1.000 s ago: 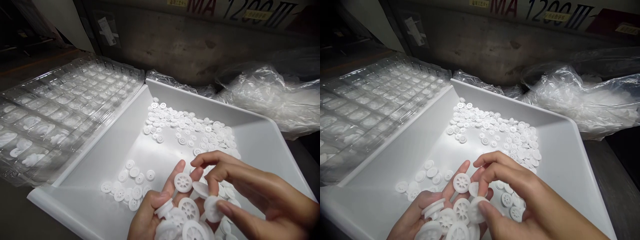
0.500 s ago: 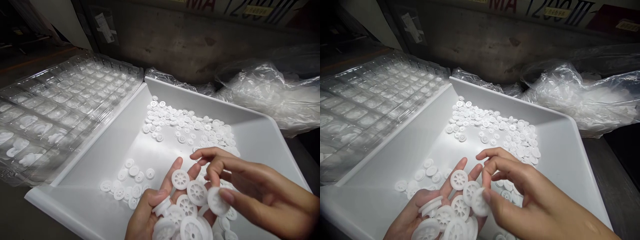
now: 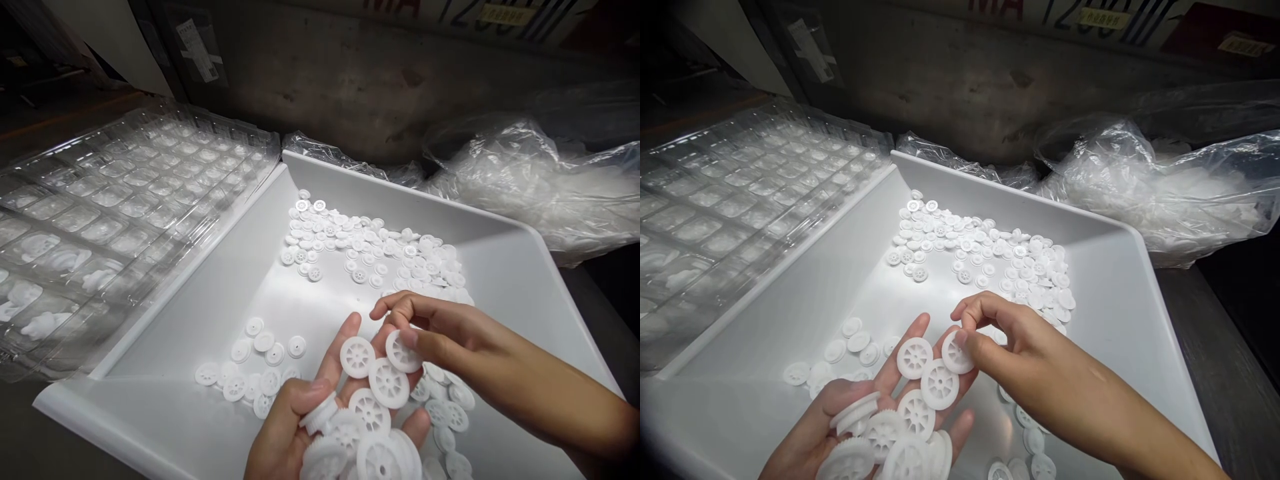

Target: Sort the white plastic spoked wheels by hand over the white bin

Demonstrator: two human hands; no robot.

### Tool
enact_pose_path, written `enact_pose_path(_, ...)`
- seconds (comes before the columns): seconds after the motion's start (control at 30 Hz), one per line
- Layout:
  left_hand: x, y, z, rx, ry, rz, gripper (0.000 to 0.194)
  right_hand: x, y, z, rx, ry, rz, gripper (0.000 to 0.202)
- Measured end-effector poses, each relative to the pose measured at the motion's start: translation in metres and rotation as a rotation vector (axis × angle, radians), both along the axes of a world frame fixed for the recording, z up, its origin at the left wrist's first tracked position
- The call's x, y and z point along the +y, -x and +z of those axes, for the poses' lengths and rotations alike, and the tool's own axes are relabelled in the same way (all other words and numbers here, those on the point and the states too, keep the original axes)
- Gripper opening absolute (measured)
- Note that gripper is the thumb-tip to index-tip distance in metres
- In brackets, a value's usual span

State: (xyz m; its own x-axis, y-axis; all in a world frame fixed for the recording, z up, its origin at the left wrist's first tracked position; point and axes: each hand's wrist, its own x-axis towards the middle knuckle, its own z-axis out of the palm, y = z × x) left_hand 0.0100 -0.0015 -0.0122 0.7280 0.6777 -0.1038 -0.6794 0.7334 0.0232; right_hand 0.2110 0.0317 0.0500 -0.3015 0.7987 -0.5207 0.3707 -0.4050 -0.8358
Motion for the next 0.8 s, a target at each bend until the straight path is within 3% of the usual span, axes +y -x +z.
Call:
enact_pose_path(0.3,0.000,0.003,-0.009,0.142,-0.022,-0.013,0.056,0.003,0.001,-0.002,0.055,0.030,-0.014,0.032)
enact_pose_path(0.53,0.000,0.005,-0.006,0.177,-0.012,-0.021,0.056,0.003,0.002,-0.003,0.001,0.061,-0.089,0.039)
enact_pose_path(0.8,-0.001,0.003,-0.008,0.191,-0.026,0.003,0.058,0.000,-0.007,-0.010,0.078,0.023,-0.074,0.042)
